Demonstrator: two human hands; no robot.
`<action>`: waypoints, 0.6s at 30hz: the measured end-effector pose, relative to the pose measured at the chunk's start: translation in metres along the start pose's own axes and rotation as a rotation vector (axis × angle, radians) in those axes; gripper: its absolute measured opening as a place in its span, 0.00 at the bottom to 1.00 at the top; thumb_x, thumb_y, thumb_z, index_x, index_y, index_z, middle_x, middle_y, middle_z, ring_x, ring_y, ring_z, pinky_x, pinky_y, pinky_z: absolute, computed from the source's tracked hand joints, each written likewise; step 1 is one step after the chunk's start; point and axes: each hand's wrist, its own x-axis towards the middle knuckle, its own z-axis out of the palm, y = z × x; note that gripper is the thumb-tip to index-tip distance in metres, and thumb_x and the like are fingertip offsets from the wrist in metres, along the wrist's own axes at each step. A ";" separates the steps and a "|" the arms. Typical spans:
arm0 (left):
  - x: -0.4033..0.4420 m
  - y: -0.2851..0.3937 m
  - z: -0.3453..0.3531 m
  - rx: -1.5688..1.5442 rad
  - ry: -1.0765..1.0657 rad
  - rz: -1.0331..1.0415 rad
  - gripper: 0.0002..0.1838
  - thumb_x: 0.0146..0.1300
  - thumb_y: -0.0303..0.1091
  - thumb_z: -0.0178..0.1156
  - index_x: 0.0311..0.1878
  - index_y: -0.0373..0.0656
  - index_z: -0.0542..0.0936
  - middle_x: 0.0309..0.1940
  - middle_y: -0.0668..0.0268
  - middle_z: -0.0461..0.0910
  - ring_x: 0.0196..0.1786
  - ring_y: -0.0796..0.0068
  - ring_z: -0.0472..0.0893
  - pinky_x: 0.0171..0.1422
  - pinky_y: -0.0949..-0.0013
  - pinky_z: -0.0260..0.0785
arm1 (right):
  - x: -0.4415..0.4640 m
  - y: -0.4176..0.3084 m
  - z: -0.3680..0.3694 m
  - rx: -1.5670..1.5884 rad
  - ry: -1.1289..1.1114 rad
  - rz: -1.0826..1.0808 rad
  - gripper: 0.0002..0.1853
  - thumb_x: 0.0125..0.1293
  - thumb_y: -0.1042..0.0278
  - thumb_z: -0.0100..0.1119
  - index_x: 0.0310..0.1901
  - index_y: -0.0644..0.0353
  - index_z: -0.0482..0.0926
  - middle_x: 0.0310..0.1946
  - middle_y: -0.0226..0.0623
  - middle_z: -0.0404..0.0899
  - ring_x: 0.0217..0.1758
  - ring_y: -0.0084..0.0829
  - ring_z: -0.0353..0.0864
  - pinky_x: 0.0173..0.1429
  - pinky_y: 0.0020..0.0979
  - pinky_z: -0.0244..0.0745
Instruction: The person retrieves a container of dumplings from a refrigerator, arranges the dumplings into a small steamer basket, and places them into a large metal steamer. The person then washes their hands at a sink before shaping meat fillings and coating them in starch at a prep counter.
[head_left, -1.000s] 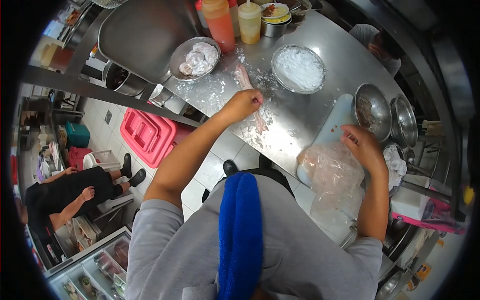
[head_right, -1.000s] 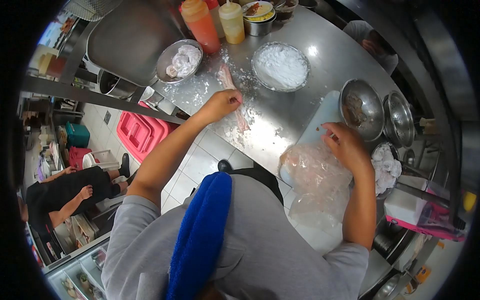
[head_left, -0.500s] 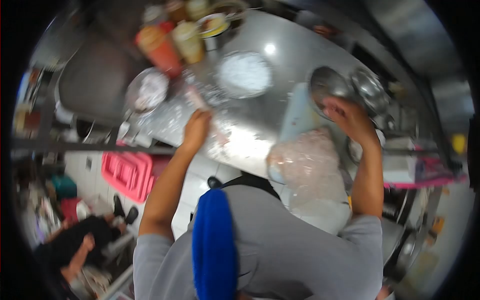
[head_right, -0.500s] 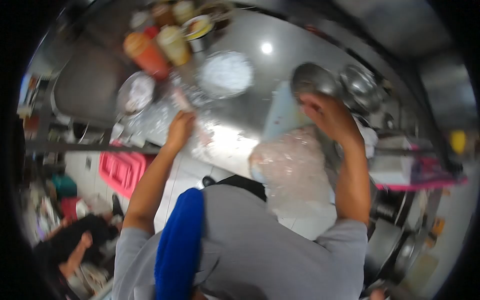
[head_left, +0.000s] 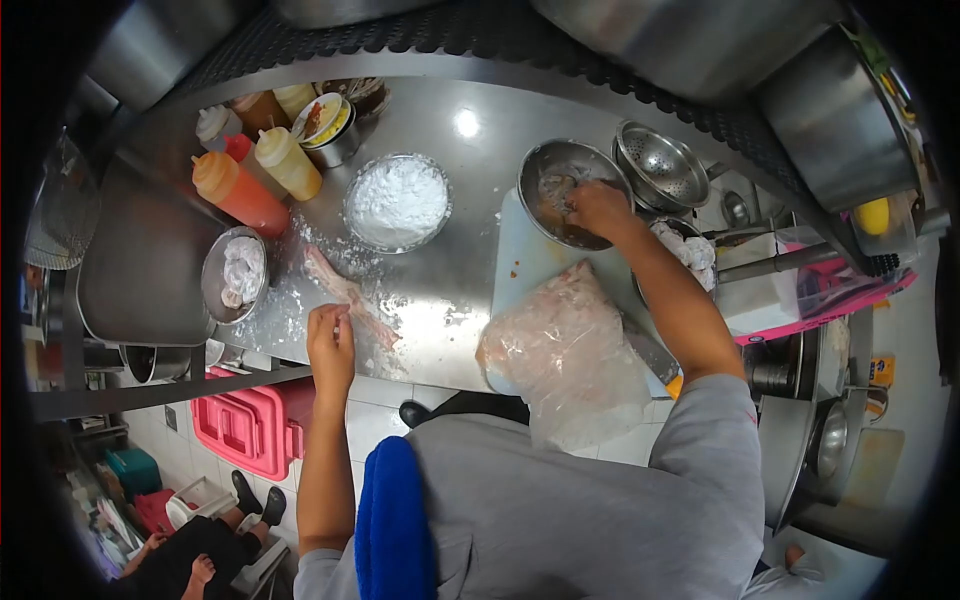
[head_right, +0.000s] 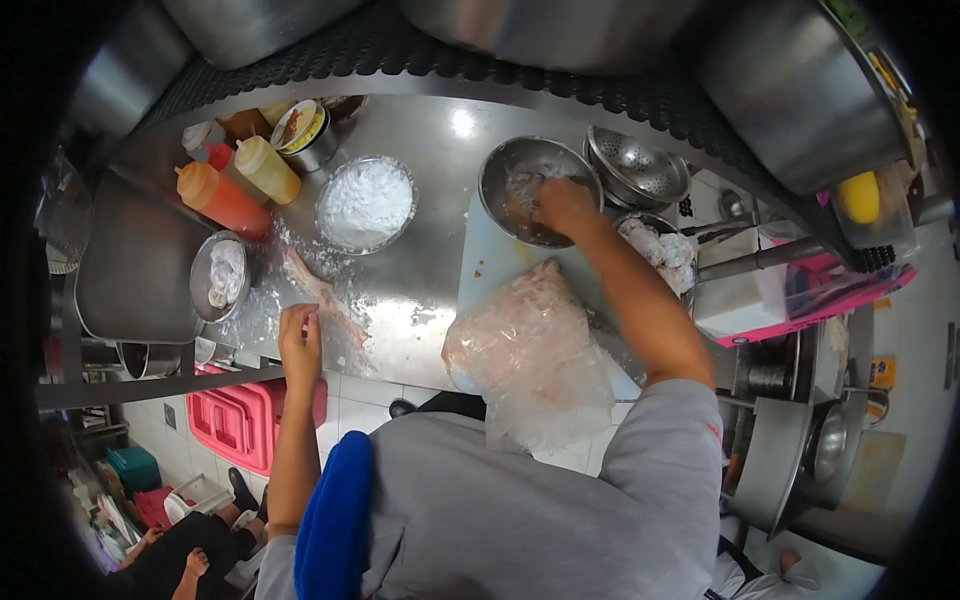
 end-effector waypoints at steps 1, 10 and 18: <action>-0.004 0.003 -0.001 0.001 0.001 0.003 0.09 0.63 0.21 0.56 0.46 0.37 0.80 0.43 0.57 0.76 0.40 0.64 0.78 0.36 0.71 0.72 | -0.001 -0.004 0.004 -0.024 0.045 0.013 0.12 0.54 0.62 0.64 0.39 0.55 0.83 0.43 0.40 0.78 0.51 0.41 0.79 0.51 0.42 0.77; -0.042 0.012 -0.007 -0.030 -0.021 -0.091 0.06 0.64 0.23 0.56 0.42 0.37 0.81 0.43 0.58 0.77 0.43 0.65 0.79 0.35 0.71 0.72 | -0.003 0.008 0.017 0.142 0.090 0.024 0.12 0.51 0.63 0.63 0.36 0.56 0.78 0.43 0.38 0.76 0.50 0.42 0.78 0.50 0.42 0.75; -0.059 0.000 -0.011 -0.011 -0.001 -0.096 0.06 0.64 0.23 0.57 0.41 0.37 0.81 0.43 0.57 0.77 0.42 0.64 0.79 0.37 0.72 0.72 | -0.015 0.035 -0.030 0.282 0.114 0.029 0.14 0.51 0.62 0.64 0.38 0.56 0.77 0.36 0.39 0.80 0.42 0.41 0.80 0.46 0.39 0.75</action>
